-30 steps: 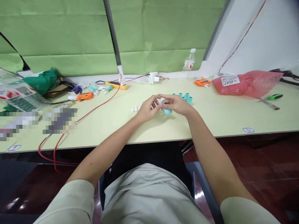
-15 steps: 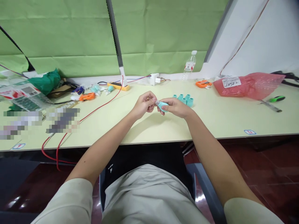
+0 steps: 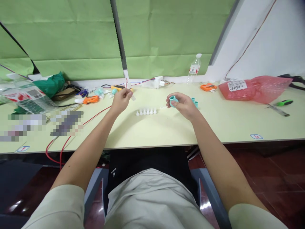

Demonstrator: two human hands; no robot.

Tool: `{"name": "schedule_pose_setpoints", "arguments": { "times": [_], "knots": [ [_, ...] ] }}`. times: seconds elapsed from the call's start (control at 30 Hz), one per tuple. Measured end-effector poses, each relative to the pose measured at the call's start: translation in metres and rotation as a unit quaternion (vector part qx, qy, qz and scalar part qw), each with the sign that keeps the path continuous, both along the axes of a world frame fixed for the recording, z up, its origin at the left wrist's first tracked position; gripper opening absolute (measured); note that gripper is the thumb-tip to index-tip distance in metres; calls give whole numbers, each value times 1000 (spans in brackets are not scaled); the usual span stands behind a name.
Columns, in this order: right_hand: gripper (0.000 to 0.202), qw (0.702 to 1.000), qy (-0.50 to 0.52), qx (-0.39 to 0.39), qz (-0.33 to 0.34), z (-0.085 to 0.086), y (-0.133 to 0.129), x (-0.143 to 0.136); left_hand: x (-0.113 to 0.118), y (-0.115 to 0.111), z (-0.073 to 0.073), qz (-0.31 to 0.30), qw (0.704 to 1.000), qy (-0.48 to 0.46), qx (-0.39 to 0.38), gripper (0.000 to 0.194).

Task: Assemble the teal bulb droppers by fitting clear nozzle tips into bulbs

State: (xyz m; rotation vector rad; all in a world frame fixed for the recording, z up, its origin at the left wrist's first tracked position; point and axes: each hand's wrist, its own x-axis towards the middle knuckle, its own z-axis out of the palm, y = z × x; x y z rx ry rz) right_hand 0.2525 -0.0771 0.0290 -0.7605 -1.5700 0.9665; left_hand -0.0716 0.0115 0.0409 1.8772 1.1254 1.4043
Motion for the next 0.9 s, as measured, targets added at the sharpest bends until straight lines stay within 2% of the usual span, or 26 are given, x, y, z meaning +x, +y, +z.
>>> {"name": "schedule_pose_setpoints", "arguments": {
  "times": [0.1,0.27,0.5,0.67,0.9],
  "knots": [
    [49,998,14,7,-56,-1,4,3,-20,10,-18,12,994,104,21,14],
    [48,998,14,3,-67,-2,6,4,-19,14,-39,-12,990,143,-14,8],
    [45,998,15,0,-56,-2,4,3,-18,12,-48,-50,982,169,-61,16],
    [44,999,9,2,-53,-3,6,4,-18,12,-51,-72,982,168,-49,17],
    [40,999,17,2,-34,-4,5,4,-14,7,-50,-71,980,182,-38,22]
  ]
}}
